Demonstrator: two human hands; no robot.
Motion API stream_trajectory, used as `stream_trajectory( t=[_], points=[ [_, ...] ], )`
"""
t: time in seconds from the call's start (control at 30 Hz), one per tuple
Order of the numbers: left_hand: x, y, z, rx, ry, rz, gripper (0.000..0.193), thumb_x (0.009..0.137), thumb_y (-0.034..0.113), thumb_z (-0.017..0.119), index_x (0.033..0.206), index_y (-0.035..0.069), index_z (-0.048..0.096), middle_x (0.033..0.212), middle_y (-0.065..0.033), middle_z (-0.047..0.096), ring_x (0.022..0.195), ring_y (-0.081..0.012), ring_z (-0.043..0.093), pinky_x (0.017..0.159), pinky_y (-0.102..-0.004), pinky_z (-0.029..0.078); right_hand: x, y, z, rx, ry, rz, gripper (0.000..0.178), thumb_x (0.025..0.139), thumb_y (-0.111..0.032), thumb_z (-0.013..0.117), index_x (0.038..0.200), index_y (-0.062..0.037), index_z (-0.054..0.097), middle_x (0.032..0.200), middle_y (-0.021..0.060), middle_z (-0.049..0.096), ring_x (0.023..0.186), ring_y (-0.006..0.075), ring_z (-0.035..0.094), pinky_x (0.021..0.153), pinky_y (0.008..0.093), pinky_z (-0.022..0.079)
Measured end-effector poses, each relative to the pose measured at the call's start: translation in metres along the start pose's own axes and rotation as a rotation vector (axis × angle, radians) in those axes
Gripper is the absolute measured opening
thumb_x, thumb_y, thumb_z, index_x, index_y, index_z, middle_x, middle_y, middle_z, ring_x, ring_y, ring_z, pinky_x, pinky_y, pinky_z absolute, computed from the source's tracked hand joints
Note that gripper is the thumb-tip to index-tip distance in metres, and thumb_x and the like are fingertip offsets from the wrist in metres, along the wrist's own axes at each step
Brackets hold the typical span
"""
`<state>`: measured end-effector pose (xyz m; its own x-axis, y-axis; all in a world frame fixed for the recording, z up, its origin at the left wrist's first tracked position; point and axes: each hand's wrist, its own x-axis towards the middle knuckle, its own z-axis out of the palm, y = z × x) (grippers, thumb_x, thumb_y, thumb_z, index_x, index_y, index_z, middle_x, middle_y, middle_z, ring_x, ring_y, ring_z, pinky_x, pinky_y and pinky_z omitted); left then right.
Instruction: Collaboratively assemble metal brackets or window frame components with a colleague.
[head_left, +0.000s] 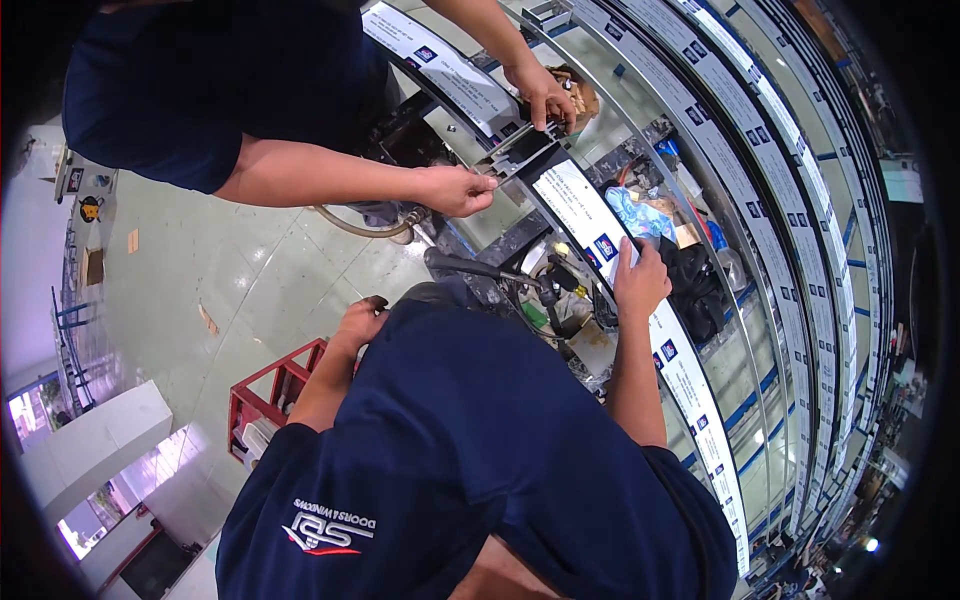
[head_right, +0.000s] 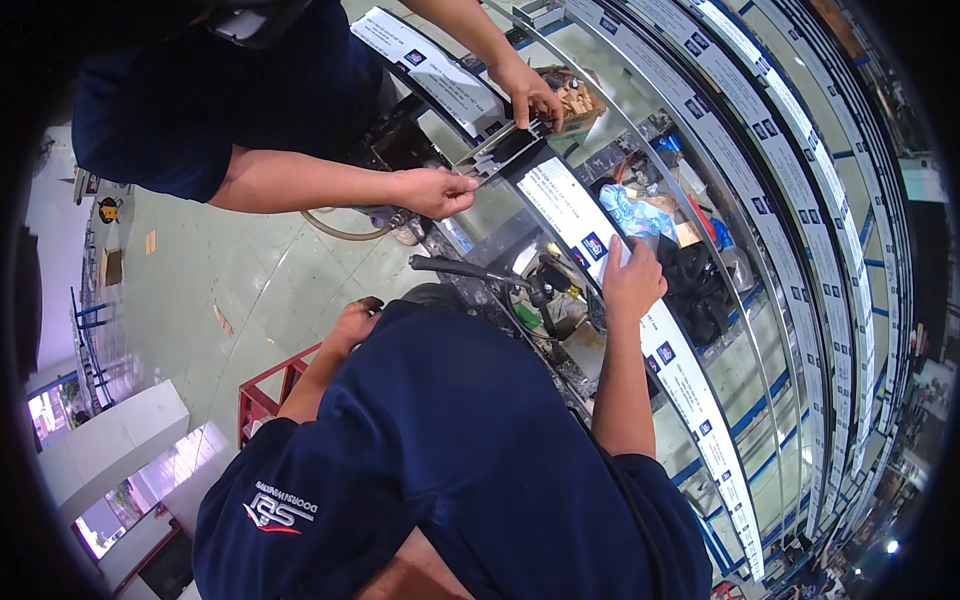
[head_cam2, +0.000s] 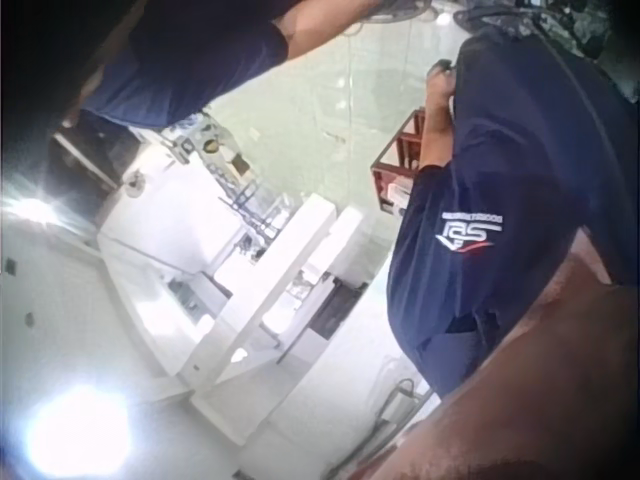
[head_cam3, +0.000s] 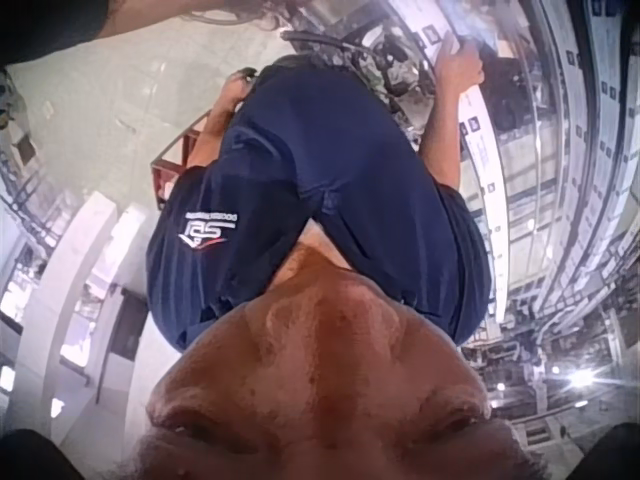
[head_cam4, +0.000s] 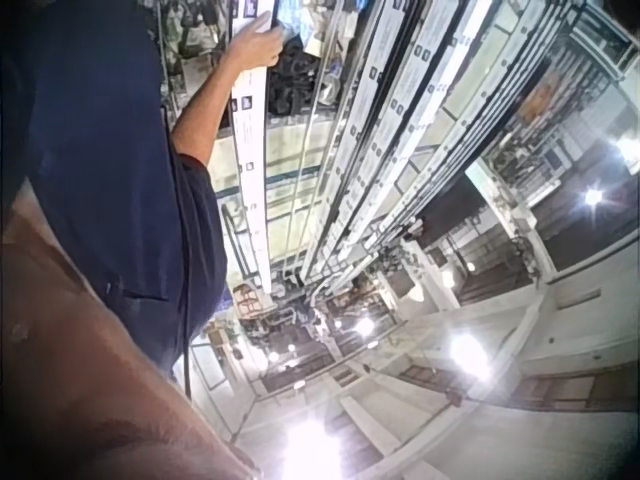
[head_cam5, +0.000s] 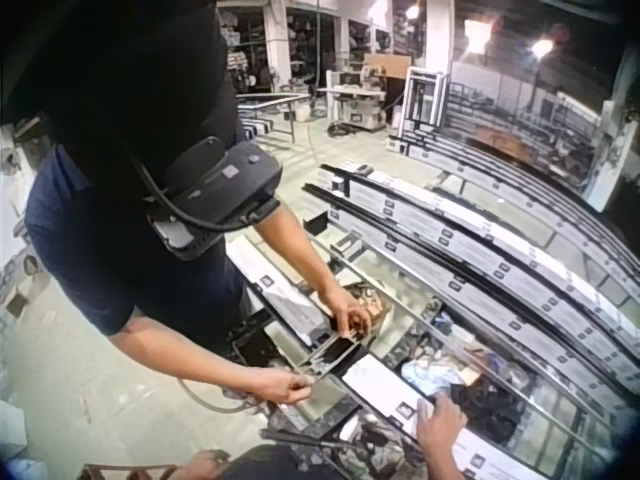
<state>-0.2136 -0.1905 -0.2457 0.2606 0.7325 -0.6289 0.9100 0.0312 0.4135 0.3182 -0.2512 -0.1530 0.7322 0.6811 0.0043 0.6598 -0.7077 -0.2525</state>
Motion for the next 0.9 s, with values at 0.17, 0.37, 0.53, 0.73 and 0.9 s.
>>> stream_trajectory(
  t=[0.17, 0.37, 0.53, 0.73, 0.9],
  points=[
    [0.004, -0.020, 0.010, 0.069, 0.016, 0.033, 0.041, 0.095, 0.032, 0.064, 0.124, 0.006, 0.074, 0.126, -0.0182, 0.074, 0.121, -0.0346, 0.069, 0.107, -0.0411, 0.053, 0.000, 0.008, 0.006, 0.018, 0.046, -0.043, 0.054, 0.101, -0.057, 0.061, 0.132, -0.0134, 0.069, 0.129, 0.0120, 0.070, 0.123, 0.0332, 0.063, 0.107, 0.0527, 0.040],
    [-0.001, -0.025, 0.018, 0.023, 0.093, 0.075, 0.037, 0.095, 0.032, 0.067, 0.121, 0.007, 0.076, 0.117, -0.0181, 0.077, 0.109, -0.0350, 0.073, 0.099, -0.0410, 0.057, 0.012, -0.029, 0.011, 0.319, 0.276, -0.517, 0.057, 0.090, -0.039, 0.081, 0.132, -0.0037, 0.064, 0.128, 0.0193, 0.067, 0.120, 0.0398, 0.062, 0.105, 0.0503, 0.045],
    [-0.016, 0.054, -0.033, -0.149, 0.365, 0.320, 0.024, 0.093, 0.031, 0.076, 0.094, 0.007, 0.078, 0.087, -0.0143, 0.074, 0.078, -0.0336, 0.072, 0.074, -0.0412, 0.058, 0.031, -0.107, 0.017, 0.693, 0.058, -0.581, 0.070, 0.082, -0.029, 0.089, 0.137, 0.0006, 0.059, 0.130, 0.0233, 0.062, 0.122, 0.0422, 0.061, 0.107, 0.0476, 0.047],
    [-0.024, 0.181, -0.121, -0.053, 0.688, 0.906, 0.019, 0.084, 0.020, 0.085, 0.094, 0.007, 0.075, 0.088, -0.0112, 0.073, 0.077, -0.0291, 0.072, 0.068, -0.0370, 0.056, 0.058, -0.151, 0.040, 0.570, 0.062, -0.848, 0.122, 0.065, -0.045, 0.100, 0.155, 0.0035, 0.035, 0.147, 0.0298, 0.046, 0.136, 0.0486, 0.047, 0.115, 0.0517, 0.040],
    [0.026, 0.261, -0.117, -0.404, 0.360, 0.723, 0.054, 0.083, 0.030, 0.085, 0.126, 0.005, 0.067, 0.122, -0.0120, 0.067, 0.106, -0.0277, 0.069, 0.098, -0.0435, 0.050, 0.054, -0.161, 0.045, 0.511, 0.084, -0.814, 0.130, 0.060, -0.043, 0.102, 0.157, 0.0064, 0.030, 0.151, 0.0320, 0.042, 0.139, 0.0505, 0.046, 0.117, 0.0513, 0.042]
  ],
)
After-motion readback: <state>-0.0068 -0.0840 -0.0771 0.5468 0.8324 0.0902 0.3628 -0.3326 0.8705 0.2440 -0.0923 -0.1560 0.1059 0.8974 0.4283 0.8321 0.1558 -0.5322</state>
